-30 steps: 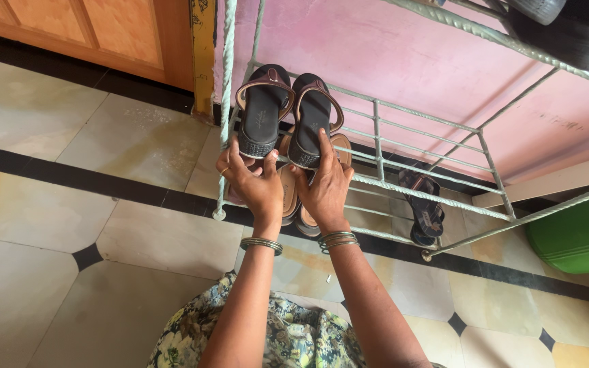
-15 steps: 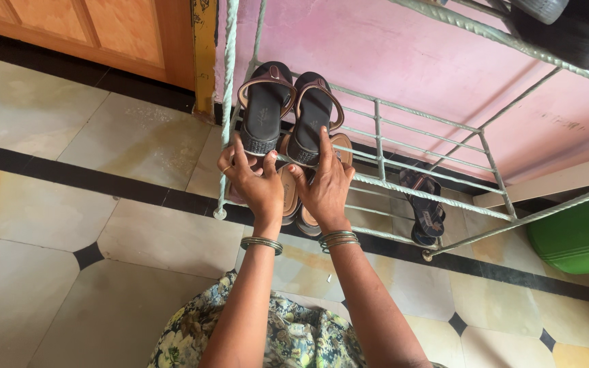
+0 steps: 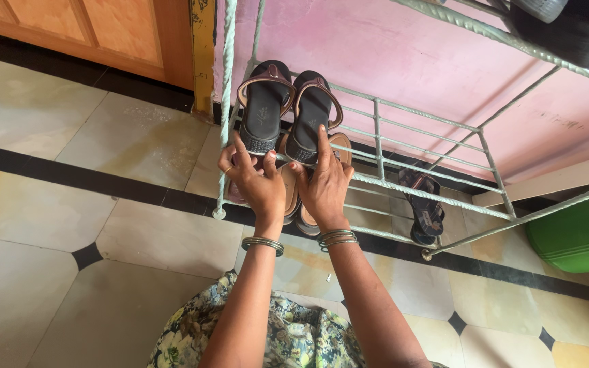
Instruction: The person organizes a collection of sandals and flip-flops on a two-tier metal shoe rack. They pick up pairs, align them, and place them neatly on the shelves.
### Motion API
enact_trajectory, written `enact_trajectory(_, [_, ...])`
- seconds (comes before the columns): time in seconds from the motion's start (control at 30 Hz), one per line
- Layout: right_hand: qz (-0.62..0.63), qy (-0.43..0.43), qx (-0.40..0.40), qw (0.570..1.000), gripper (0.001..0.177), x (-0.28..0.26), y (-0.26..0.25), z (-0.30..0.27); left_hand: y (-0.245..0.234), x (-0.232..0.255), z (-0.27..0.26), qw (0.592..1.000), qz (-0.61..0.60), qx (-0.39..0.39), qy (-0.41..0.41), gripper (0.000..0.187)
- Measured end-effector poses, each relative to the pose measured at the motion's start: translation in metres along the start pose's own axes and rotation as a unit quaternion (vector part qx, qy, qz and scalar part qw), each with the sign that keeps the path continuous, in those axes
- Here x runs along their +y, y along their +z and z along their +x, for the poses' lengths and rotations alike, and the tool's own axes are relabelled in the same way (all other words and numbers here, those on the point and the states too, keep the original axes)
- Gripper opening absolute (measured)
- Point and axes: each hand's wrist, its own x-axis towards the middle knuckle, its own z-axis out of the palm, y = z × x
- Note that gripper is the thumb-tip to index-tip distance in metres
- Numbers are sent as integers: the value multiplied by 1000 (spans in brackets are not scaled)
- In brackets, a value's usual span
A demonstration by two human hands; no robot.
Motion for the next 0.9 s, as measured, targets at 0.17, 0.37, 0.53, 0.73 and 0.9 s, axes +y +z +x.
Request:
enact_trajectory(0.17, [-6,-11,13,1000,93,0,1,0,2,2,-1,1000,-14,4,-6,78])
enact_trajectory(0.37, [-12,-17,22,1000,93,2,3,-1,6,4,-5,1000,-22,3,-14,83])
enact_trajectory(0.53, [-13,-21,21,999,93,3,3,-2,8,11,-7,998,-47,-4,-27,90])
enact_trajectory(0.73, [-15,-25,23,999,94,3,3,-2,5,16,-7,999,-36,-10,-20,96])
enact_trajectory(0.9, [-18,-23,16,999,95,3,3,-3,4,17,-7,999,-40,-11,-21,97])
